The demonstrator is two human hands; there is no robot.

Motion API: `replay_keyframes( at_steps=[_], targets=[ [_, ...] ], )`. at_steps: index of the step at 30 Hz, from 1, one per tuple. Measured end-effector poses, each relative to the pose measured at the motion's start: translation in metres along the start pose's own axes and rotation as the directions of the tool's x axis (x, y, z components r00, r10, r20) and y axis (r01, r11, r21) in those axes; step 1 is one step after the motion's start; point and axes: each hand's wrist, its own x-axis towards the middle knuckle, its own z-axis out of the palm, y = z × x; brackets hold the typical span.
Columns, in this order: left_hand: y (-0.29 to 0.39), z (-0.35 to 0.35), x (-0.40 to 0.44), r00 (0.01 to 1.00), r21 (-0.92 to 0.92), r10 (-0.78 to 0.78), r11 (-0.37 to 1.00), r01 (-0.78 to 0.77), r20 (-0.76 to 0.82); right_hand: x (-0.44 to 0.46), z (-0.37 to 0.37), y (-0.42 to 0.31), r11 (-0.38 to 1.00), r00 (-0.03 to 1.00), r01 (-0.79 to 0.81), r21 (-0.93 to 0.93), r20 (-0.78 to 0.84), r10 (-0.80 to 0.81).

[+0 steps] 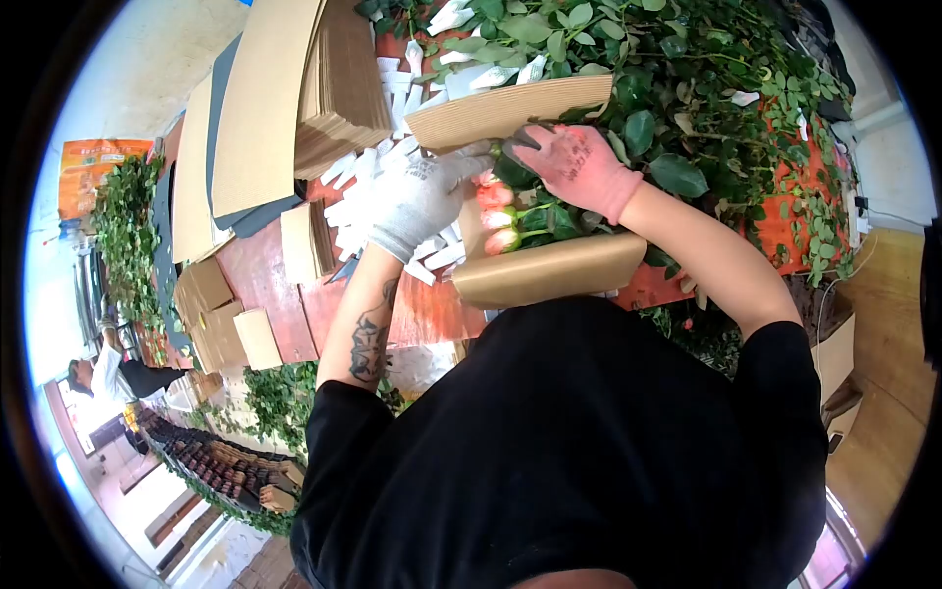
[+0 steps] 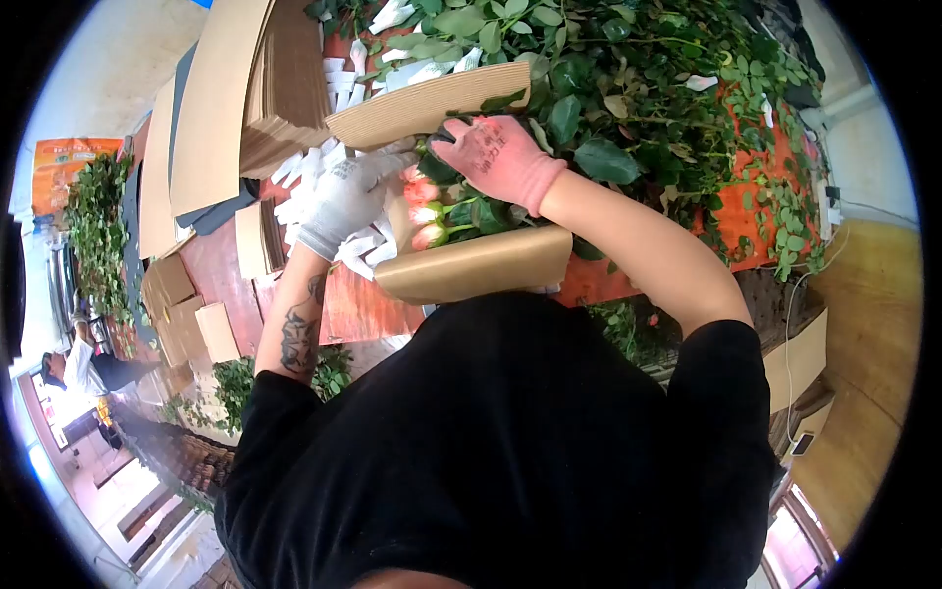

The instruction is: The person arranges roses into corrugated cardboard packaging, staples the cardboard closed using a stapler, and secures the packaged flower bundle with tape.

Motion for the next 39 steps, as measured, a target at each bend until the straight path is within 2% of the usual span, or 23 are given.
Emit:
replay_keyframes(
  at_steps=[1, 3, 5, 6, 7, 8, 11, 13, 15, 17, 19, 21, 22, 23, 25, 27, 29, 30, 32, 33, 35, 36, 39],
  targets=[
    [0.0, -0.003, -0.001, 0.998, 0.014, -0.033, 0.999, 0.033, 0.058, -0.008, 0.0, -0.003, 1.0, 1.0, 0.01, 0.004, 0.003, -0.01],
    [0.0, -0.004, -0.002, 0.999, 0.017, -0.011, 1.0, 0.01, 0.051, -0.018, -0.001, -0.005, 0.996, 0.964, 0.075, -0.05, -0.252, -0.086],
    [-0.001, -0.002, -0.005, 0.999, 0.022, 0.015, 1.0, -0.016, 0.04, -0.009, 0.018, 0.0, 0.927, 0.967, 0.182, 0.326, -0.23, -0.109],
    [-0.002, 0.0, -0.007, 0.999, 0.053, 0.015, 0.998, -0.017, 0.039, -0.009, -0.016, -0.01, 0.979, 0.993, 0.117, 0.167, -0.013, -0.116],
    [-0.003, 0.002, -0.008, 0.999, 0.084, 0.019, 0.996, -0.022, 0.042, -0.009, -0.034, -0.015, 0.997, 0.977, 0.079, -0.011, 0.201, -0.075],
    [-0.002, 0.001, -0.009, 0.999, 0.082, 0.017, 0.996, -0.021, 0.041, -0.001, -0.019, -0.01, 0.995, 0.967, 0.096, -0.04, 0.241, -0.083],
    [0.001, -0.002, -0.01, 0.998, 0.079, -0.013, 0.997, 0.008, 0.065, 0.005, -0.017, -0.007, 0.993, 0.972, 0.112, -0.026, 0.21, -0.104],
    [0.0, -0.001, -0.012, 0.997, 0.128, 0.075, 0.989, -0.076, 0.012, 0.005, -0.012, -0.007, 0.99, 0.971, 0.136, -0.024, 0.201, -0.128],
    [-0.003, 0.001, -0.007, 0.996, 0.122, 0.085, 0.989, -0.084, 0.003, 0.001, -0.014, -0.01, 0.987, 0.968, 0.162, -0.019, 0.197, -0.155],
    [0.001, 0.001, -0.003, 0.995, 0.116, 0.103, 0.988, -0.102, -0.003, -0.01, -0.032, -0.017, 0.986, 0.981, 0.156, -0.055, 0.125, -0.148],
    [0.012, -0.002, 0.0, 0.997, 0.055, -0.052, 0.997, 0.049, 0.063, -0.011, -0.031, -0.018, 0.98, 0.964, 0.191, -0.049, 0.2, -0.177],
    [0.013, 0.006, 0.0, 0.997, 0.029, -0.067, 0.997, 0.066, 0.045, -0.009, -0.019, -0.015, 0.961, 0.936, 0.275, 0.026, 0.222, -0.274],
    [0.013, 0.009, 0.0, 0.996, 0.008, -0.088, 0.996, 0.088, 0.015, -0.005, -0.021, -0.016, 0.97, 0.918, 0.243, 0.026, 0.315, -0.239],
    [0.013, 0.01, 0.0, 0.996, 0.007, -0.088, 0.996, 0.088, 0.016, 0.0, -0.024, -0.017, 0.97, 0.918, 0.242, 0.026, 0.316, -0.238],
    [0.015, 0.013, -0.004, 0.995, 0.043, -0.093, 0.995, 0.093, -0.02, 0.007, -0.025, -0.016, 0.978, 0.869, 0.178, 0.112, 0.448, -0.209],
    [0.013, 0.017, -0.005, 0.995, 0.041, -0.101, 0.994, 0.102, -0.022, 0.0, -0.019, -0.015, 0.974, 0.892, 0.206, 0.097, 0.391, -0.228],
    [0.012, 0.017, -0.005, 0.993, 0.038, -0.115, 0.993, 0.116, -0.032, -0.01, -0.015, -0.016, 0.95, 0.947, 0.31, -0.034, 0.104, -0.305],
    [0.012, 0.014, -0.005, 0.997, 0.036, -0.078, 0.996, 0.078, -0.022, -0.011, -0.022, -0.017, 0.946, 0.943, 0.321, -0.035, 0.106, -0.316],
    [0.015, 0.008, -0.007, 0.998, 0.03, -0.053, 0.998, 0.054, -0.015, -0.01, -0.039, -0.019, 0.919, 0.884, 0.369, 0.141, 0.252, -0.394],
    [0.019, 0.006, -0.007, 0.997, 0.05, -0.073, 0.996, 0.072, 0.018, -0.01, -0.032, -0.018, 0.916, 0.88, 0.375, 0.146, 0.255, -0.401],
    [0.023, 0.007, -0.007, 0.994, 0.071, -0.097, 0.993, 0.093, 0.049, -0.008, -0.015, -0.015, 0.881, 0.869, 0.461, 0.108, 0.145, -0.473],
    [0.023, 0.009, -0.008, 0.992, 0.084, -0.112, 0.991, 0.108, 0.05, 0.0, -0.021, -0.021, 0.898, 0.846, 0.426, 0.106, 0.306, -0.437],
    [0.02, 0.013, -0.008, 0.994, 0.076, -0.109, 0.991, 0.106, 0.034, 0.006, -0.03, -0.025, 0.892, 0.808, 0.43, 0.142, 0.379, -0.45]
  ],
)
